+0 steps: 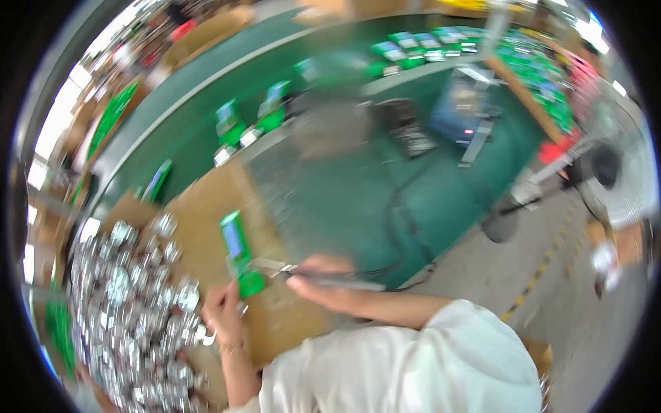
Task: The recorder is soldering wires to a circuit board for bulb assembly.
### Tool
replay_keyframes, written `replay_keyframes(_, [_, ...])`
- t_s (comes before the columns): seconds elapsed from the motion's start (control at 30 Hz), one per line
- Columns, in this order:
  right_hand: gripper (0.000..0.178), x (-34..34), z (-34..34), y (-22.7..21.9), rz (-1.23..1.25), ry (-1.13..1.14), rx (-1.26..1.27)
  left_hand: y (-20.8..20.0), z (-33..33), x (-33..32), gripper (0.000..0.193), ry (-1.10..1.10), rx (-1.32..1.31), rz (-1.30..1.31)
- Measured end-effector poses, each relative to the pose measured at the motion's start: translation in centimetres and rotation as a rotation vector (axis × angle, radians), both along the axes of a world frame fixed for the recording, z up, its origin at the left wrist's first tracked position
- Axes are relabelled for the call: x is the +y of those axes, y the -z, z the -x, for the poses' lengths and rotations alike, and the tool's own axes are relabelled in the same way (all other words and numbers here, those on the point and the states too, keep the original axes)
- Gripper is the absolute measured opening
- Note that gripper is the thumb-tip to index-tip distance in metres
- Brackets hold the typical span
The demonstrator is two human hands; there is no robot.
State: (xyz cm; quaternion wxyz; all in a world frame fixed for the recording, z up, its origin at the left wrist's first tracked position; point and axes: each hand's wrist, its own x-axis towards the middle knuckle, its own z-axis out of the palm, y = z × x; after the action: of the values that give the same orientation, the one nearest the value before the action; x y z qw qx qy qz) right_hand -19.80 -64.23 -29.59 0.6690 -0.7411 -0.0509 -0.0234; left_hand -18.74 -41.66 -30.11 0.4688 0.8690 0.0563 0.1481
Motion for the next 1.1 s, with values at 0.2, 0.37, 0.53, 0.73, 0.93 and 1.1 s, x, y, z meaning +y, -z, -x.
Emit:
replay_keyframes(0.2, [0.016, -0.4, 0.3, 0.8, -0.036, 0.007, -0.116, -0.1, 0.8, -1.1, 0.008, -0.001, 0.040, 0.058])
replay_keyframes(0.37, [0.017, 0.7, -0.3, 1.2, -0.019, -0.051, -0.127, 0.3, 0.8, -0.6, 0.007, -0.012, 0.047, 0.026])
replay_keyframes(0.53, [0.015, 1.8, -0.6, 1.7, -0.084, -0.004, -0.143, 0.4, 0.3, -0.7, 0.008, 0.007, 0.056, 0.002])
replay_keyframes(0.73, [0.015, 2.2, -1.0, 2.3, -0.027, -0.002, -0.157, 0.1, 0.0, -0.8, 0.010, 0.018, 0.100, -0.010])
replay_keyframes(0.93, [0.015, 1.7, -1.1, 2.5, 0.020, -0.027, -0.191, 0.1, -0.2, -0.9, 0.012, 0.032, 0.120, 0.004])
replay_keyframes(1.1, [0.017, 1.8, -0.9, 1.9, -0.138, 0.032, -0.056, 0.3, -0.3, -0.6, 0.012, 0.036, 0.139, 0.026])
